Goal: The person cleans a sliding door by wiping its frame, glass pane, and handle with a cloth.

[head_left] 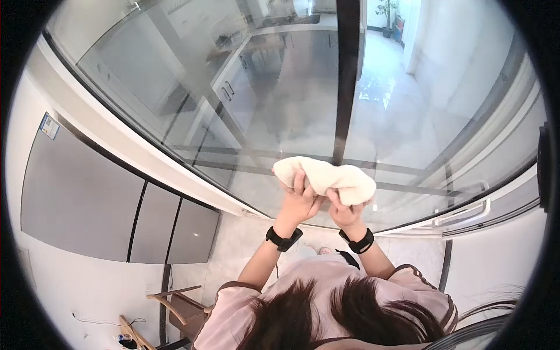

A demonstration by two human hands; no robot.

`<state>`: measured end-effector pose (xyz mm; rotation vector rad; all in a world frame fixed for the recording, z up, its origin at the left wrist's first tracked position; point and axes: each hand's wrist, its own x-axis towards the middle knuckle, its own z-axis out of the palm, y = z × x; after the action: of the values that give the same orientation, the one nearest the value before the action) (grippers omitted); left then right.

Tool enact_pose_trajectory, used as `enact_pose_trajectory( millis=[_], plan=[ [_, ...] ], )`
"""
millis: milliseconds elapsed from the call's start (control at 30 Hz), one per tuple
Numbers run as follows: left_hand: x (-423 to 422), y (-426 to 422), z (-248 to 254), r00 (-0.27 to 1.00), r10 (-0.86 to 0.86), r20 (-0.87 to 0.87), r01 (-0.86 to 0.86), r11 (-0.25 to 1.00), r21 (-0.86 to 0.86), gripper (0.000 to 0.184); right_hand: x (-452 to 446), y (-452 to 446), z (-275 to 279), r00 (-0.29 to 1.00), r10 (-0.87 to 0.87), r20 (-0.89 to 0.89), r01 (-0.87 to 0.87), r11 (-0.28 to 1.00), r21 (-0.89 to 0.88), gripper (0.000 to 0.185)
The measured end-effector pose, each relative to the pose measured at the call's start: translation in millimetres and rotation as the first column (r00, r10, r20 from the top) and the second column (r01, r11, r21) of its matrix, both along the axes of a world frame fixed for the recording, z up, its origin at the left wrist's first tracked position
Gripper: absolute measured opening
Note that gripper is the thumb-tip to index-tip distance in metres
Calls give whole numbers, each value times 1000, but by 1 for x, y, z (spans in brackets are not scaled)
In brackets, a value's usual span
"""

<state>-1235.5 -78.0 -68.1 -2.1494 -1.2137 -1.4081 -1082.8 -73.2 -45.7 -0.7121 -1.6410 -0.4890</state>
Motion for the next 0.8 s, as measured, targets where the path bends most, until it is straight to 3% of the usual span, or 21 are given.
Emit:
enact_pose_trajectory(
  millis=[100,133,233,300,333,400,500,567,733,800],
  plan=[
    [41,0,29,971,14,-240,-4,999,43,73,44,0,-16,996,-68,-56,69,998,4,32],
    [58,3,36,980,13,-199,5,996,93,70,57,1,-23,990,-99,-99,97,995,-21,38],
    [98,0,49,952,44,-302,-10,994,113,59,95,-8,-39,967,-192,-169,174,978,-116,56],
    [117,0,58,909,100,-405,-43,988,148,55,109,-14,-38,931,-259,-257,223,962,-159,55],
    [122,1,61,883,134,-450,-63,984,168,54,113,-19,-34,929,-313,-197,280,943,-178,56],
    [123,2,55,884,161,-438,-71,974,214,54,115,-30,-23,910,-408,-74,388,900,-198,57],
    [114,7,59,866,224,-446,-97,952,291,54,107,-37,-24,949,-291,-120,240,916,-321,60],
    [108,8,57,872,232,-432,-102,948,303,52,90,-37,-29,942,-264,-209,195,933,-301,57],
    [104,4,70,927,280,-252,-197,931,308,57,49,-48,-16,900,-219,-376,34,896,-442,53],
    [91,6,69,919,334,-209,-255,908,332,56,34,-49,-12,912,-244,-330,75,890,-450,53]
  ],
)
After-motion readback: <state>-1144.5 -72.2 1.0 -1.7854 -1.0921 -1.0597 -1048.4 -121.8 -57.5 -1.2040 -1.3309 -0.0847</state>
